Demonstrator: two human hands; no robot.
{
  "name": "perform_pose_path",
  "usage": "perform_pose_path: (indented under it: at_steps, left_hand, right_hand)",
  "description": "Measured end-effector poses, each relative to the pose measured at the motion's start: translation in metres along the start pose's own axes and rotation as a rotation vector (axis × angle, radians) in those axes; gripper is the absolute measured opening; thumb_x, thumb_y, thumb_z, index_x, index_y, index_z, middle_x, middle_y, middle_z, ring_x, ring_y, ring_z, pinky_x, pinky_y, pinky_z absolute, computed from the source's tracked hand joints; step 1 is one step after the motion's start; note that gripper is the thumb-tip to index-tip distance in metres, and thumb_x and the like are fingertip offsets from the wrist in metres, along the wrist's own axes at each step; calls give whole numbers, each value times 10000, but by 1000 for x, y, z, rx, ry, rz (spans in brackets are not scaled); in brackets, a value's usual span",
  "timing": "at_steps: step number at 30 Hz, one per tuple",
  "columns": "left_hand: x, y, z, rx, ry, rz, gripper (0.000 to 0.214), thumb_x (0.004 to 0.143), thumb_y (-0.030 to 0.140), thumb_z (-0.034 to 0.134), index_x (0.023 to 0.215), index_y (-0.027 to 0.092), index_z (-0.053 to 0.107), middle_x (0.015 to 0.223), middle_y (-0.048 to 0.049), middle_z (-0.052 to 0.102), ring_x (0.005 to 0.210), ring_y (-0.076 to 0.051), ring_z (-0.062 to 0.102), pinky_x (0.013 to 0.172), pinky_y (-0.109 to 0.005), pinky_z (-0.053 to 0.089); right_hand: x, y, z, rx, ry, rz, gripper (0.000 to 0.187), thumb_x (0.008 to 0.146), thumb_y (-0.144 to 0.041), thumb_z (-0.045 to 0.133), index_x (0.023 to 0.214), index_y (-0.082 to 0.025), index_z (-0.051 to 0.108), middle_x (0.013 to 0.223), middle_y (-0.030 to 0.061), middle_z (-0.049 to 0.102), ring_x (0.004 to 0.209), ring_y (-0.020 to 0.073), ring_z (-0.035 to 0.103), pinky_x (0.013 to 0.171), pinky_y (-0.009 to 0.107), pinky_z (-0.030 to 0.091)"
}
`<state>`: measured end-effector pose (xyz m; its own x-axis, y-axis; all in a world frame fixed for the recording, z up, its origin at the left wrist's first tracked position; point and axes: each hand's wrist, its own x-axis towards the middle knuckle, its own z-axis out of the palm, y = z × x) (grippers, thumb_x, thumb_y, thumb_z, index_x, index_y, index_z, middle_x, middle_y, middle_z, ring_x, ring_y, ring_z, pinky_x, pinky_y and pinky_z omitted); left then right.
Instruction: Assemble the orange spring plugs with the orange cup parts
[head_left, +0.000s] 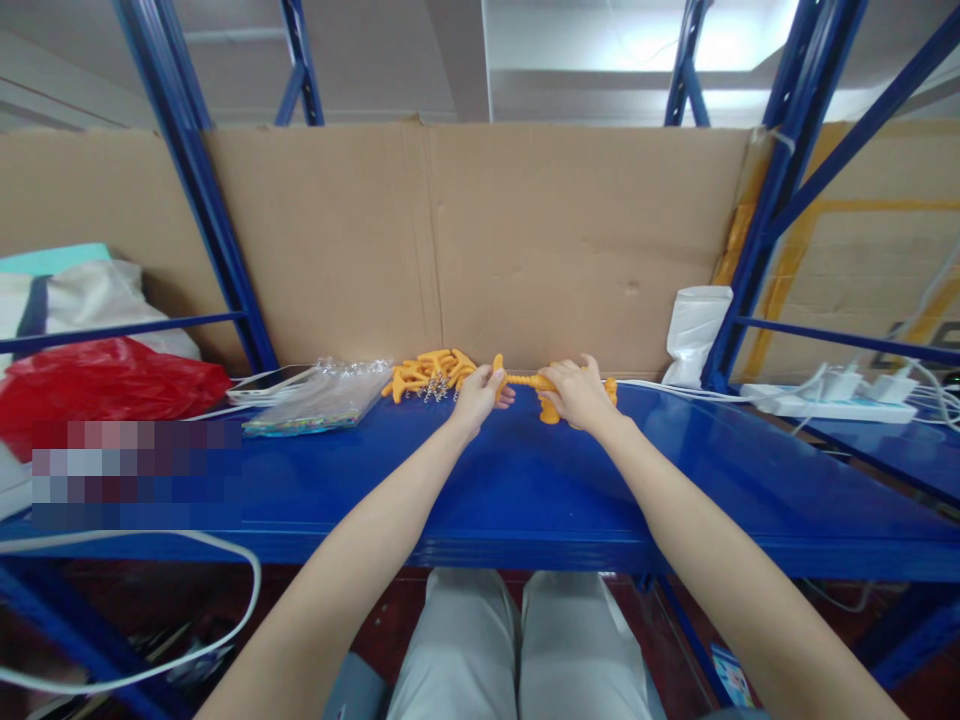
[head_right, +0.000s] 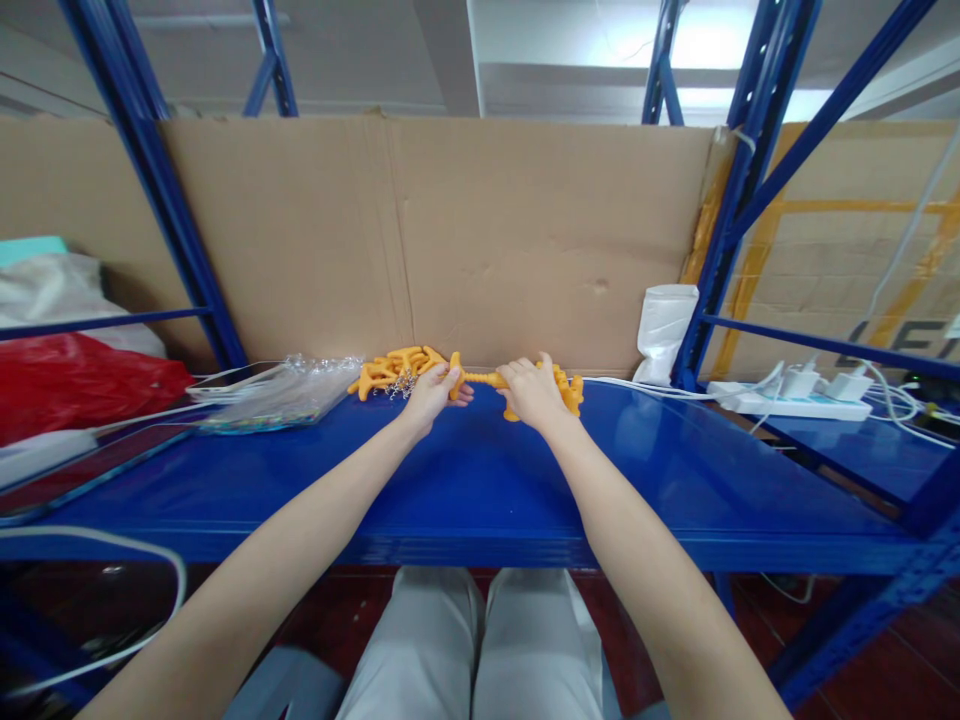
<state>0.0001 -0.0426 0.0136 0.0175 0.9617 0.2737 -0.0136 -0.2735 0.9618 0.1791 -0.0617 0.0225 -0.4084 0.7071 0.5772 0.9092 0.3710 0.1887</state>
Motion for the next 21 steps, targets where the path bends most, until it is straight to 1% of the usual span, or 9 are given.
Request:
perform_pose_path:
  at_steps: [3, 5, 7, 9, 14, 17, 21]
  left_hand:
    - [4, -4, -1, 4, -17, 118, 207, 924, 300, 630, 789, 172, 540, 608, 12, 658, 561, -101, 651, 546, -172, 491]
    - [6, -6, -2, 11, -34, 180, 202, 907, 314, 651, 802, 173, 551, 647, 0, 679, 602, -115, 671, 562, -185, 500]
    - [7, -8, -3, 26, -46, 209, 213, 899, 343, 657, 813, 175, 559, 661, -9, 687, 611, -128, 677, 566, -202, 507]
    - [8, -8, -4, 33, -53, 207, 216, 904, 349, 647, 813, 174, 558, 650, -10, 683, 588, -128, 669, 554, -207, 502]
    - [4, -3, -1, -22, -63, 151, 255, 909, 363, 649, 785, 178, 524, 595, 9, 662, 515, -96, 632, 486, -161, 469]
    - [-1, 0, 1, -55, -36, 49, 264, 935, 365, 615, 780, 182, 506, 558, 14, 647, 467, -93, 612, 457, -158, 467]
    - [-6, 5, 2, -68, -7, -86, 246, 949, 356, 593, 798, 179, 513, 561, -1, 655, 469, -114, 626, 484, -190, 504]
  right_hand:
    - [0, 2, 2, 37, -37, 10, 336, 955, -232, 548, 1268, -154, 640, 1234, 175, 706, 1181, 303, 610, 1101, 563, 281]
    - [0, 4, 4, 58, -37, 11, 341, 963, -247, 533, 1277, -162, 635, 1246, 173, 703, 1185, 303, 612, 1093, 561, 294]
    - [0, 5, 6, 72, -27, 13, 331, 966, -252, 521, 1264, -174, 640, 1249, 166, 704, 1179, 303, 616, 1085, 561, 301]
    - [0, 5, 6, 75, -18, 21, 313, 965, -241, 513, 1238, -175, 651, 1237, 162, 710, 1168, 302, 620, 1082, 563, 298]
    - [1, 2, 1, 39, -12, 54, 305, 949, -189, 517, 1217, -169, 661, 1178, 153, 730, 1143, 293, 628, 1093, 563, 270]
    - [1, 0, 0, 1, 4, 48, 310, 943, -160, 509, 1211, -177, 664, 1171, 147, 732, 1133, 286, 627, 1102, 562, 251]
    - [2, -3, 1, -36, 4, 39, 318, 945, -129, 481, 1199, -175, 667, 1144, 147, 738, 1116, 280, 629, 1108, 578, 237]
